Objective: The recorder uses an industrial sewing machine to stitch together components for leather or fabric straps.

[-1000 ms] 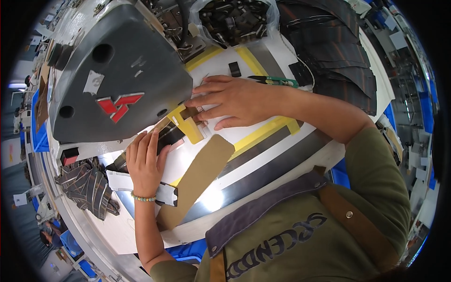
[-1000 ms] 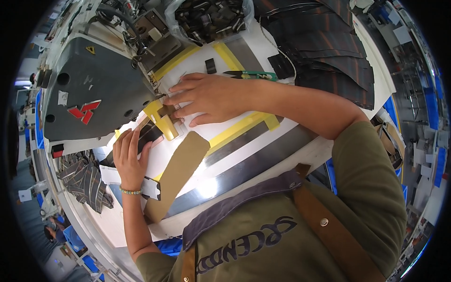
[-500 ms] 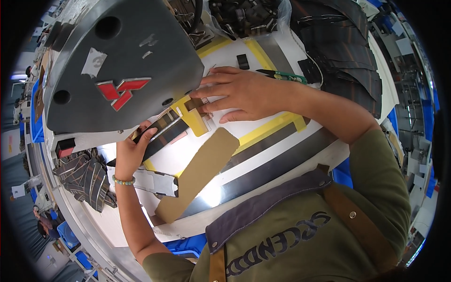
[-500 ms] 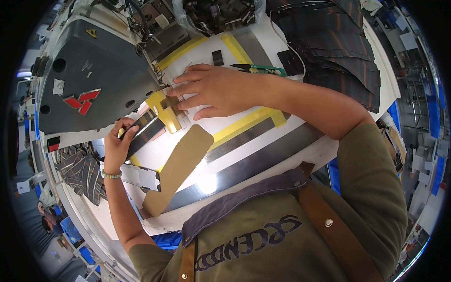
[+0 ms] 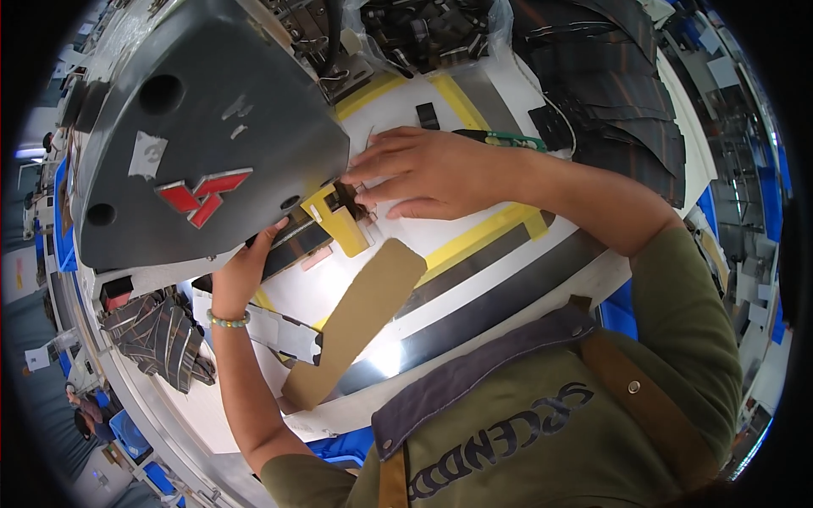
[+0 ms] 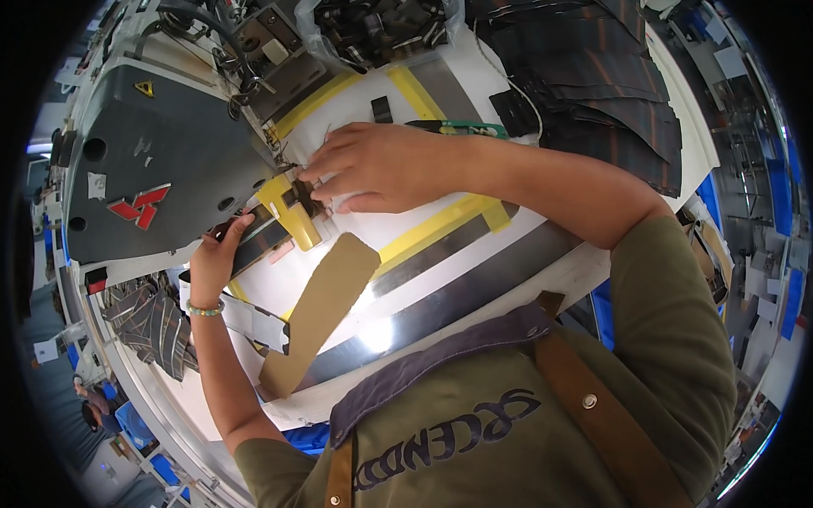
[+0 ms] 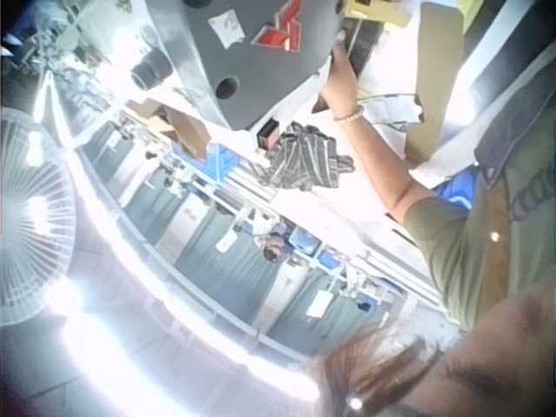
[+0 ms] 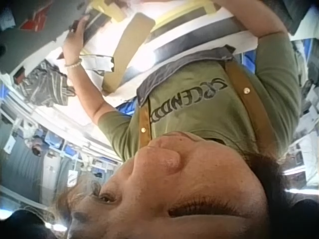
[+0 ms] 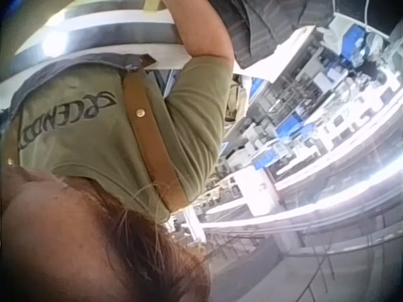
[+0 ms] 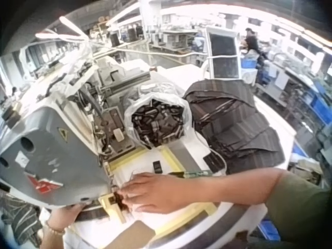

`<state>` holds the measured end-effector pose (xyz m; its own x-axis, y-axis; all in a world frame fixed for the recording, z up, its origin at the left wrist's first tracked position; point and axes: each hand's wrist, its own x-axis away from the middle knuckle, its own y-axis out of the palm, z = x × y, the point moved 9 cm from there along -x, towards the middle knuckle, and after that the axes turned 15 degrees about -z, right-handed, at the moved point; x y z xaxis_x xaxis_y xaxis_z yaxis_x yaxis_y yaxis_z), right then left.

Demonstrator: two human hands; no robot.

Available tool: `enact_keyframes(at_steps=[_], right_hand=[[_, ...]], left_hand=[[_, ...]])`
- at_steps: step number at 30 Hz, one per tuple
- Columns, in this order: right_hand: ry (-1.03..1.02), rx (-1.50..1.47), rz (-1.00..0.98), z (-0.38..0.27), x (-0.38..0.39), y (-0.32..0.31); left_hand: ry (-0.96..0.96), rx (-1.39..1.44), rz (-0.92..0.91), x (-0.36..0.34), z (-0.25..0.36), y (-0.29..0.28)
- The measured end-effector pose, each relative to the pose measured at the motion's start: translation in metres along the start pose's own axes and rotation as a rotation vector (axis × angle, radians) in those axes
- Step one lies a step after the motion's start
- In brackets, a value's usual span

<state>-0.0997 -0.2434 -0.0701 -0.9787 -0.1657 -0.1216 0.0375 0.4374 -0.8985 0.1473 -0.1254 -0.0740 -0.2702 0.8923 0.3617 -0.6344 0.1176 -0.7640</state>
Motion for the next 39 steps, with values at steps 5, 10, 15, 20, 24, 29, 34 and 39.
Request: enact_keyframes(at_steps=[5, 10, 15, 20, 24, 29, 34, 39], right_hand=[[-0.025, -0.125, 0.037, 0.000, 0.002, -0.008], [-0.065, 0.081, -0.011, -0.010, -0.004, 0.005], [-0.057, 0.083, 0.011, -0.009, -0.002, 0.007], [-0.047, 0.125, 0.023, -0.010, -0.001, 0.006], [-0.048, 0.178, 0.045, -0.016, -0.002, 0.003], [-0.053, 0.179, 0.069, -0.017, -0.002, 0.004], [-0.037, 0.182, 0.074, -0.014, -0.003, 0.005], [-0.024, 0.192, 0.052, -0.015, -0.004, 0.002]], left_hand=[[0.138, 0.219, 0.050, -0.003, 0.003, 0.014], [0.146, 0.201, 0.102, -0.005, -0.004, 0.016], [0.159, -0.114, 0.235, 0.009, 0.015, 0.016], [0.502, -0.654, 0.344, 0.059, 0.080, 0.036], [0.425, -0.605, 0.281, 0.065, 0.075, 0.052], [0.418, -0.592, 0.282, 0.065, 0.075, 0.051], [0.406, -0.643, 0.275, 0.065, 0.077, 0.055], [0.355, -0.710, 0.274, 0.065, 0.074, 0.058]])
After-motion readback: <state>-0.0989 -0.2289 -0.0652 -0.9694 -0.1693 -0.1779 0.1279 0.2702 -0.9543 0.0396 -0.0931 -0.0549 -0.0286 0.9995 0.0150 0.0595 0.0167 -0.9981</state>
